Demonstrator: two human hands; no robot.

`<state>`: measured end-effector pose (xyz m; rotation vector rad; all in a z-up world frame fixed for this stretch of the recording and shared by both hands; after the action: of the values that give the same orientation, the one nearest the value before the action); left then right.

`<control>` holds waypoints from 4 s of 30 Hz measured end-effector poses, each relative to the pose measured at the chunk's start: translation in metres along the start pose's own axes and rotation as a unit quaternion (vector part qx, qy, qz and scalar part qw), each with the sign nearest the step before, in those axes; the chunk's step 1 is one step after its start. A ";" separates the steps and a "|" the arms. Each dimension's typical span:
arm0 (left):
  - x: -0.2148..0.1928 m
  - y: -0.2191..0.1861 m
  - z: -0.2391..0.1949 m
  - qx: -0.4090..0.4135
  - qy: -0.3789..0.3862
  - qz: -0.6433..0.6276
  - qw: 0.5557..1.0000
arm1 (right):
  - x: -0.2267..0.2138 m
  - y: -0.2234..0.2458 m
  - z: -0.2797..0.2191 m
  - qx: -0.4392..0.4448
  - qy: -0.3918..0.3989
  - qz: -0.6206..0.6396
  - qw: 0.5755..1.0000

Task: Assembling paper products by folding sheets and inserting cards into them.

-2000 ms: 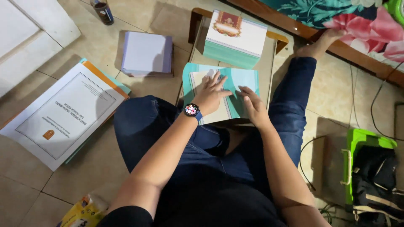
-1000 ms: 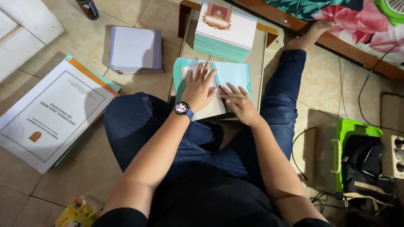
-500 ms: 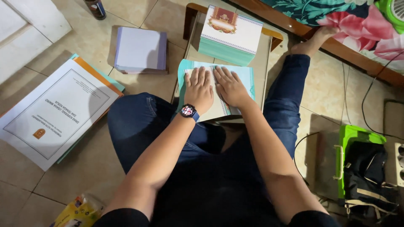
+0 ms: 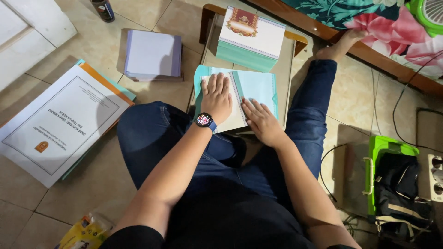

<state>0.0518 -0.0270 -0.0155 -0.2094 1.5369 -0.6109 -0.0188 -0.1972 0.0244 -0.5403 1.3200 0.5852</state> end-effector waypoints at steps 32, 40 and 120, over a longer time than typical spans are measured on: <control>-0.109 0.009 0.041 0.051 -0.234 -0.326 0.914 | -0.070 -0.085 0.043 0.327 -0.233 0.409 0.819; -0.111 0.013 0.125 0.205 -0.212 -0.162 0.942 | -0.063 -0.150 0.108 0.359 -0.275 0.270 0.850; 0.001 -0.009 -0.024 0.160 -0.027 -0.201 0.966 | -0.013 0.008 0.006 0.102 -0.042 0.377 0.920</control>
<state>0.0259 -0.0291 -0.0130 -0.2908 1.3267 -1.1547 -0.0214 -0.1883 0.0383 0.1939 1.4720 1.0690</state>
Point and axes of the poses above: each hand's wrist, its own z-axis towards the middle knuckle, its own x-axis out of the palm, y = z × x, the point moved 5 cm from there along z, towards the middle knuckle, and after that the axes turned 8 degrees about -z, right-handed, at the moved point
